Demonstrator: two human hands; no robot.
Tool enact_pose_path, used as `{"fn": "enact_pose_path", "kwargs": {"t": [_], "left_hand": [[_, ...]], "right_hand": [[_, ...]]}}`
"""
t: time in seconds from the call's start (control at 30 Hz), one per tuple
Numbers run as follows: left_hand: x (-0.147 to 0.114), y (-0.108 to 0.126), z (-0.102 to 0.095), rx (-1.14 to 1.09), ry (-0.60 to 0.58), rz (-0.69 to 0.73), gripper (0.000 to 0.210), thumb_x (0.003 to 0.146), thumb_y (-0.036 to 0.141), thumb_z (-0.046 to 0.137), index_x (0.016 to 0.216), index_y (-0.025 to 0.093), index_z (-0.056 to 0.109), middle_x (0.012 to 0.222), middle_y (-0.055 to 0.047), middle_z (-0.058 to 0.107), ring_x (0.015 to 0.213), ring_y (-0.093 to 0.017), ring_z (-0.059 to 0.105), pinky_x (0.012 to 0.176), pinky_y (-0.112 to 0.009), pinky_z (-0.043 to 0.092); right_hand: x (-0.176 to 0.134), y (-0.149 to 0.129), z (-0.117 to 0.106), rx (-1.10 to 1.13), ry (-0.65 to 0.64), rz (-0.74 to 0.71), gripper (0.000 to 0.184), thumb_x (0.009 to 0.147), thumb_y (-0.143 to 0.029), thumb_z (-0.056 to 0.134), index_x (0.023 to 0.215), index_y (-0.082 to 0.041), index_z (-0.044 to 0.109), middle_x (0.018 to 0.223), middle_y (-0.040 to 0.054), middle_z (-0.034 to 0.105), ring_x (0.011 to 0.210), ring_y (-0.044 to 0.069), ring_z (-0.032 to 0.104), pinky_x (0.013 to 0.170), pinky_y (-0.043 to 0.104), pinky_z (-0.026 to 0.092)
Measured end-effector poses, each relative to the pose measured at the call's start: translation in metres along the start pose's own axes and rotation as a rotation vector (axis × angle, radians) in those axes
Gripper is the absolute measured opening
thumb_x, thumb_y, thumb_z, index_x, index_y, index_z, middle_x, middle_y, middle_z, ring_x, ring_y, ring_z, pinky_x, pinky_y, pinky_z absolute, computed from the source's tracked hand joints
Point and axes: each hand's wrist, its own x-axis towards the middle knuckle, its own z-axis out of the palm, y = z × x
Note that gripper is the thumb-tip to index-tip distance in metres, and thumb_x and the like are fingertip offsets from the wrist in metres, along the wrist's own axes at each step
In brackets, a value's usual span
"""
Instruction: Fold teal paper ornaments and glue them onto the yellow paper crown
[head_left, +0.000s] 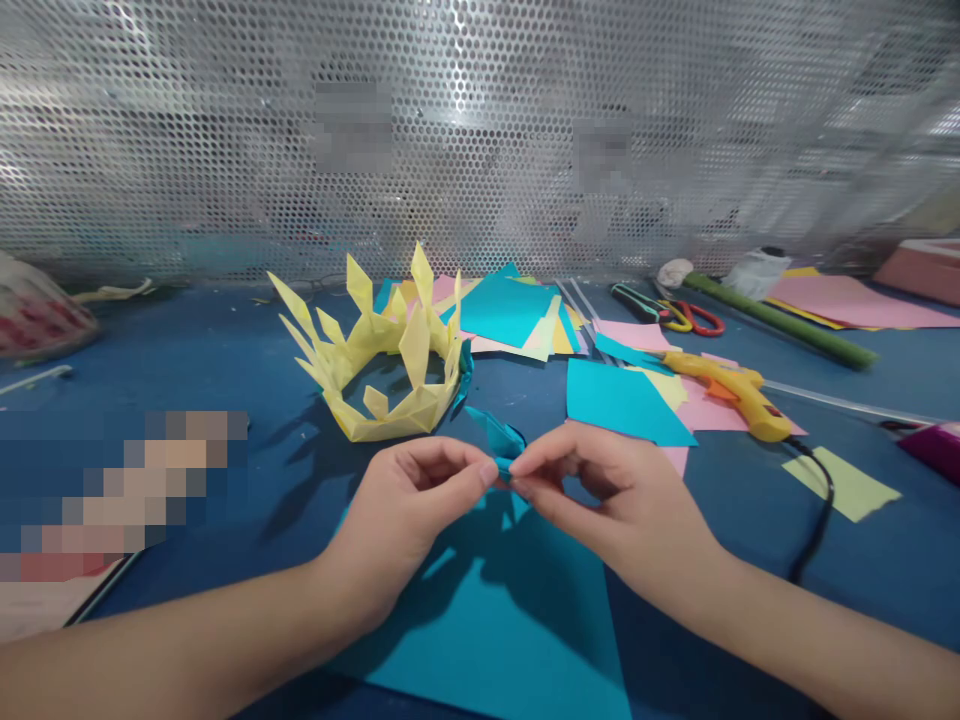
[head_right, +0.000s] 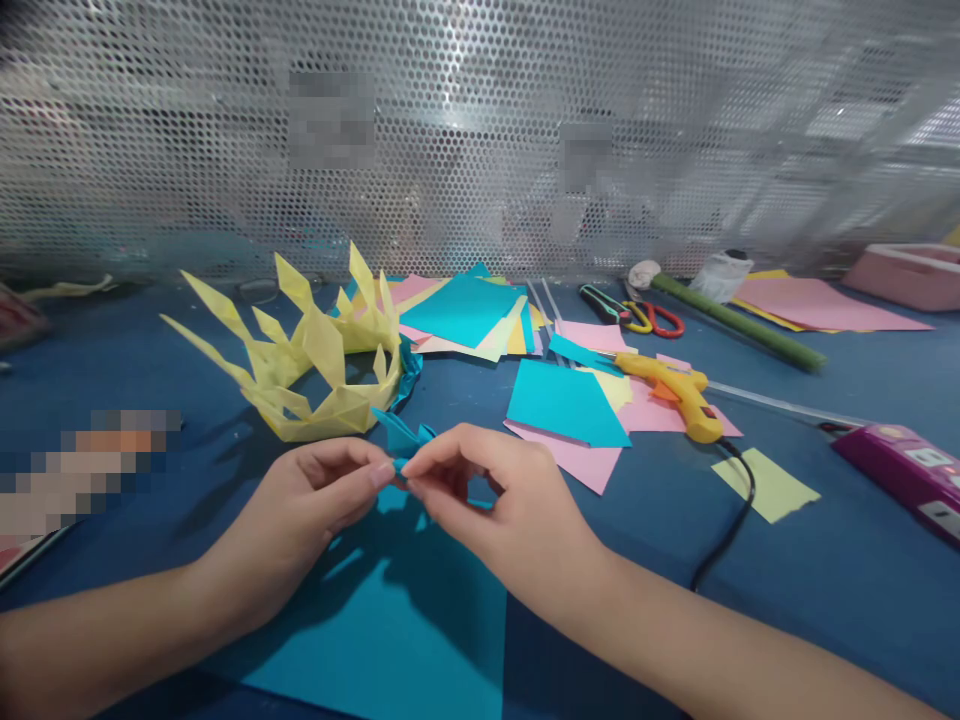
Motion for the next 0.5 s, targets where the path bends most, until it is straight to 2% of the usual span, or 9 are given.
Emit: {"fn": "enact_pose_path", "kwargs": {"t": [0.23,0.37,0.5], "left_hand": [[-0.0005,-0.0032,-0.0003,-0.014,-0.008,0.0,0.012,0.07,0.027,0.077,0.061,0.021,0.073,0.044,0.01,0.043,0.043,-0.004,0.028,0.038,-0.015,0.02],[0.0015,-0.0044,-0.0006,-0.036,-0.016,0.007,0.001,0.07,0.024,0.077,0.07,0.024,0.078,0.046,0.009,0.049,0.043,-0.003,0.031,0.038,-0.014,0.023],[0.0013,-0.0049,-0.0018,-0.062,-0.021,0.013,0.003,0.069,0.023,0.078,0.07,0.025,0.079,0.048,0.009,0.054,0.043,-0.002,0.034,0.04,-0.013,0.026]], "right_hand": [[0.0014,0.0028,0.0023,-0.097,0.037,-0.186,0.011,0.085,-0.008,0.061,0.083,-0.017,0.066,0.071,-0.0017,0.068,0.061,0.006,0.059,0.054,0.012,0.046],[0.0006,0.002,0.003,-0.115,0.055,-0.203,0.013,0.084,-0.005,0.061,0.083,-0.017,0.066,0.071,-0.0017,0.068,0.06,0.006,0.059,0.052,0.013,0.044],[0.0003,0.0014,0.003,-0.124,0.068,-0.226,0.013,0.084,-0.004,0.062,0.082,-0.017,0.065,0.07,-0.0025,0.067,0.059,0.005,0.058,0.052,0.012,0.044]]}}
